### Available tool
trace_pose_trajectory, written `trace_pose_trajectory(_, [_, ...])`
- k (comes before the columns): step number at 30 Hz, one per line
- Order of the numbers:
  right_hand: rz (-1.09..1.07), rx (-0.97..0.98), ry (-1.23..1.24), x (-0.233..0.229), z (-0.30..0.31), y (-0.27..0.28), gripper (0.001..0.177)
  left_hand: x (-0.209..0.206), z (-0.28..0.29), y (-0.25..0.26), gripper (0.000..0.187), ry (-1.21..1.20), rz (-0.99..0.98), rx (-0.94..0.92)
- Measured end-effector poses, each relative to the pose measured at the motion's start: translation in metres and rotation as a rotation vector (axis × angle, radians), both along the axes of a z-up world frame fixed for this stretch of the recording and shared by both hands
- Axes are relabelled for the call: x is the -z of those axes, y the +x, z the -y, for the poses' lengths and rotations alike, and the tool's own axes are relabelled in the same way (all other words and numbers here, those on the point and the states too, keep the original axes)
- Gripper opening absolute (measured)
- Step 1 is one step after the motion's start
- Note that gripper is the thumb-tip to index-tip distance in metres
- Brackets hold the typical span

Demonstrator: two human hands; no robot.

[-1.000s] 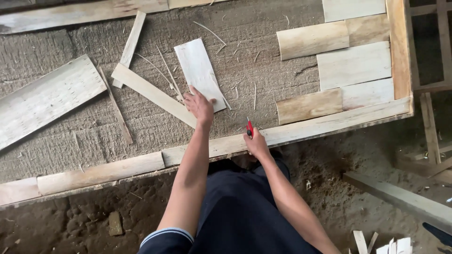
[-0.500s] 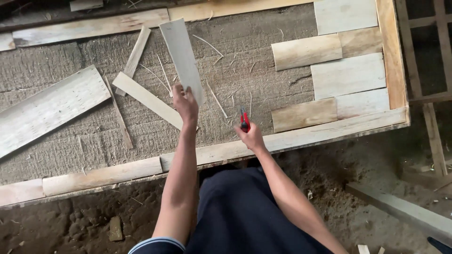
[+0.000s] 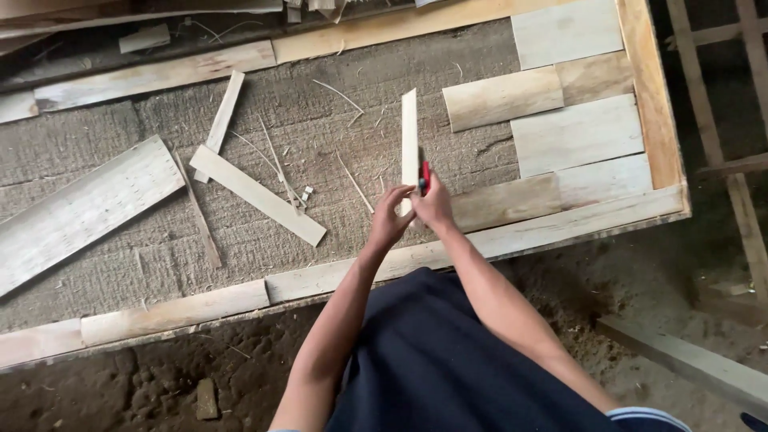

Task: The person uses a red utility knife to score and cut several rectangular wooden planks on a workbench. They repeatedly position, score, and break the planks into smaller pieces, then place the cut pieces aside on the bench.

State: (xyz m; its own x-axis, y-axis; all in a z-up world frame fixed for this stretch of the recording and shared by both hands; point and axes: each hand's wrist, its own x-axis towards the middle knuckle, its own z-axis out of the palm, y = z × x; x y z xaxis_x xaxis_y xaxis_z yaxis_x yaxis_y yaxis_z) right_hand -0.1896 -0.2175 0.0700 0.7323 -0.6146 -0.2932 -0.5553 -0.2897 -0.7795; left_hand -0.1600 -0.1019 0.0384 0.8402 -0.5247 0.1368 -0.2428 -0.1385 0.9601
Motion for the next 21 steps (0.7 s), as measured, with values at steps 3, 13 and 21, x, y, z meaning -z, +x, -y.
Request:
trace_pose_trajectory(3, [-0.014,0.061,-0.050,-0.020,0.026,0.002,0.030,-0.019,-0.017,-0.006,0.058,-0.040,-0.288,0.021])
trace_pose_trajectory(13, [-0.171,-0.094,-0.158,-0.002,0.010,0.019,0.043,0.071,-0.141,0.001,0.024,0.140,-0.331,-0.359])
trace_pose_trajectory(21, [-0.110,-0.371,0.157,0.014,-0.134,0.069,0.042,0.083,-0.239,0.019,0.023,0.384,-0.226,-0.452])
